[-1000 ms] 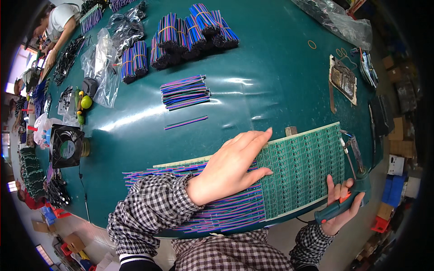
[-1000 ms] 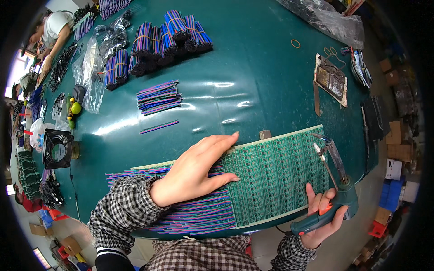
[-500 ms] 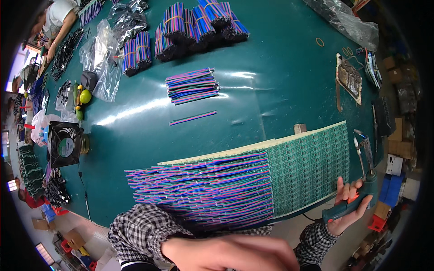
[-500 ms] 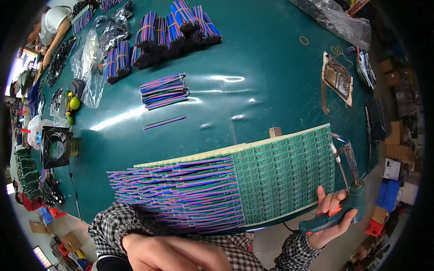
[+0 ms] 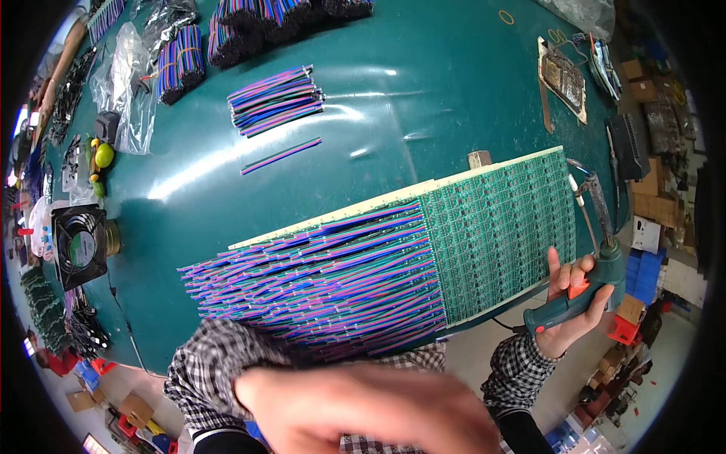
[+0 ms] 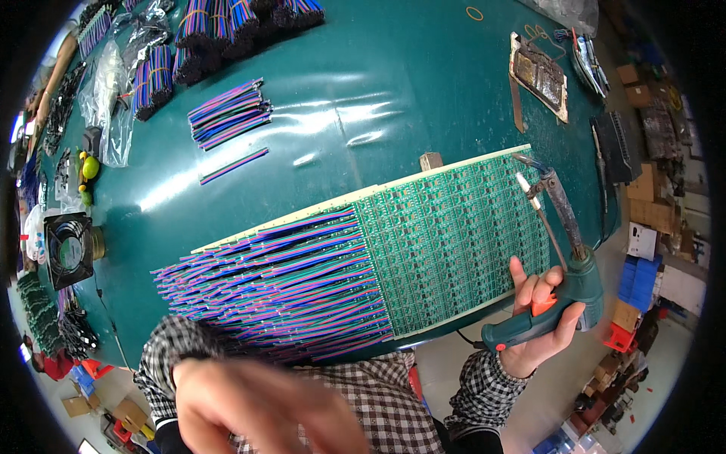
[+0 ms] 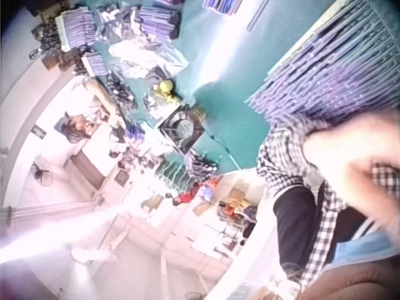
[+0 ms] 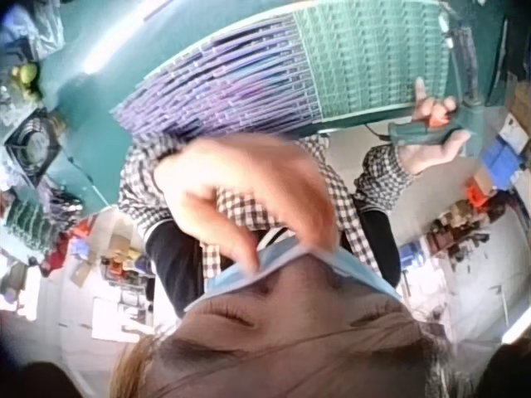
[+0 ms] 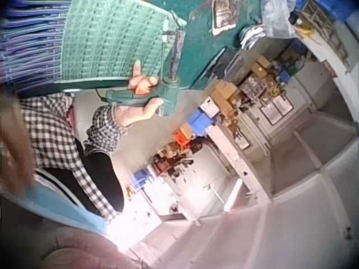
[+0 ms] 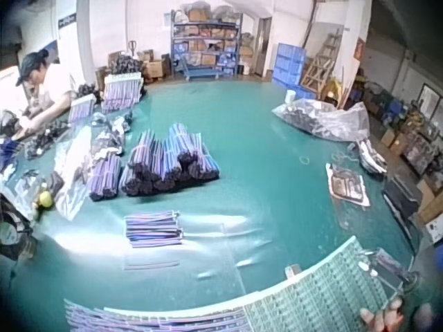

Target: The person solders ribbon wires onto a circuit board by positioning the wires along the board by hand and attaching them with a soldering gun.

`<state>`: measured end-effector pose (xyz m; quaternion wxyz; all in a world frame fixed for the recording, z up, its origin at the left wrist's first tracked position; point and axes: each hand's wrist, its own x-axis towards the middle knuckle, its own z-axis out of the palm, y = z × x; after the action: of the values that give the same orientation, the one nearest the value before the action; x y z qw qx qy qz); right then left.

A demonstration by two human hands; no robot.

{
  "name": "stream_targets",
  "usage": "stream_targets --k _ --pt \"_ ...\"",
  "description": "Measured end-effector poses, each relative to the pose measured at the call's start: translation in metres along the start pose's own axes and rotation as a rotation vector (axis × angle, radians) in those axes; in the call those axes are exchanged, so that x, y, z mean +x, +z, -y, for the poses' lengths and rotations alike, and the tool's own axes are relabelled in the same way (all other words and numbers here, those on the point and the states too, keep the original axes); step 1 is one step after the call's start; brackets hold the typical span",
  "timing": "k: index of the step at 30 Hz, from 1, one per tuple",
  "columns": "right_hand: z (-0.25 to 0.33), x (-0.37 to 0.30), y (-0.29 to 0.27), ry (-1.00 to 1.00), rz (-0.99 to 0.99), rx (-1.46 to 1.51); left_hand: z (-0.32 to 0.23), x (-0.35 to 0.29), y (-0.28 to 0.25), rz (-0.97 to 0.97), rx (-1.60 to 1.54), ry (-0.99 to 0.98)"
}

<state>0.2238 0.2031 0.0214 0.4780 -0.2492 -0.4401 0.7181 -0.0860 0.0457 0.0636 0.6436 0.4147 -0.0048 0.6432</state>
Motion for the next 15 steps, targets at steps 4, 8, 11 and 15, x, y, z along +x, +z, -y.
stream_targets --k 4,8,11,15 --pt "-0.008 -0.002 0.004 -0.052 -0.067 0.015 0.007 0.010 -0.047 -0.396 1.653 -0.219" --pt "-0.011 -0.001 0.010 -0.046 -0.006 0.049 0.034 0.009 -0.072 -0.514 1.660 -0.250" --pt "-0.011 0.001 0.005 -0.041 0.023 0.031 0.036 0.014 -0.078 -0.555 1.694 -0.216" --pt "-0.009 0.000 0.003 -0.043 0.009 0.049 0.041 0.017 -0.078 -0.550 1.706 -0.242"
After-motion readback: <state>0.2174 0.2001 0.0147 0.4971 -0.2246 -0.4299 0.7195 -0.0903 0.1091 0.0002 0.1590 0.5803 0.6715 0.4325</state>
